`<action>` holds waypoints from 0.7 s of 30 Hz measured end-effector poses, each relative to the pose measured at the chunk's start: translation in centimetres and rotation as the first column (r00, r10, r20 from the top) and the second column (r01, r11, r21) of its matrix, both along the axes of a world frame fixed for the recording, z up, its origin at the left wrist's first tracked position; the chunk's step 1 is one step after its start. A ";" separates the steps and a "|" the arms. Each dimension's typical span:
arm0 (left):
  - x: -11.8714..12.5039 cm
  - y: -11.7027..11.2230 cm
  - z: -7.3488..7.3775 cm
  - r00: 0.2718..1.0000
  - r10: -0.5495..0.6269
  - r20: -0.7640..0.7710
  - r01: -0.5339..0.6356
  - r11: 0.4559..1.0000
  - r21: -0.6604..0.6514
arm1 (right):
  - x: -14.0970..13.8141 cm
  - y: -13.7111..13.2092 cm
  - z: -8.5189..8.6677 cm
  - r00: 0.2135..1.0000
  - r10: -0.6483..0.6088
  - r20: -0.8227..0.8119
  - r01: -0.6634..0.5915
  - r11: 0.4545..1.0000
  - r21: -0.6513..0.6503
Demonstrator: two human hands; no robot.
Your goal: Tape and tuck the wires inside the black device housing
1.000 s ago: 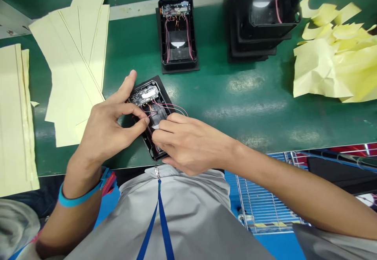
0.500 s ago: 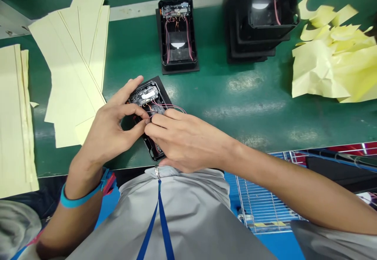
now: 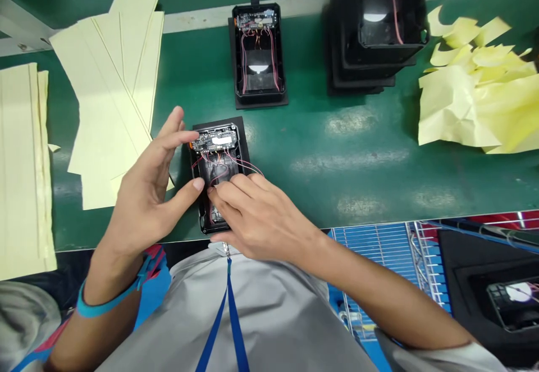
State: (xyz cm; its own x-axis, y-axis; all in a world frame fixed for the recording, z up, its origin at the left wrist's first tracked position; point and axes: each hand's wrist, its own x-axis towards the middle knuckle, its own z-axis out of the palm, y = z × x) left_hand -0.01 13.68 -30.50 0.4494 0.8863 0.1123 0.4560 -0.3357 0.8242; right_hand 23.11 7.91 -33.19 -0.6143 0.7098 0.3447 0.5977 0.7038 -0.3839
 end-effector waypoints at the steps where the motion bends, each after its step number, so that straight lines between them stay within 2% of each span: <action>1: -0.4 -0.6 0.1 1.000 0.009 0.005 -0.009 1.000 -0.030 | -0.3 -0.3 0.1 1.000 -0.015 -0.022 0.015 1.000 0.005; 6: -2.2 -3.5 -0.4 0.998 0.054 0.044 -0.050 0.995 -0.087 | -0.7 -2.1 0.5 0.989 -0.081 -0.122 0.088 0.995 0.052; 12: -2.9 -6.1 -1.5 0.999 0.043 0.004 -0.043 0.995 -0.092 | -1.0 -2.7 0.9 0.983 -0.090 -0.161 0.080 0.995 -0.065; 16: -3.2 -6.6 -1.2 0.995 -0.042 -0.095 0.034 0.996 -0.084 | -2.1 -3.1 1.4 0.963 -0.214 -0.164 0.185 0.967 -0.177; 21: -3.3 -6.4 -1.2 0.990 -0.076 -0.122 0.075 0.997 -0.009 | -3.9 -4.3 1.2 0.927 -0.343 -0.150 0.325 0.936 -0.137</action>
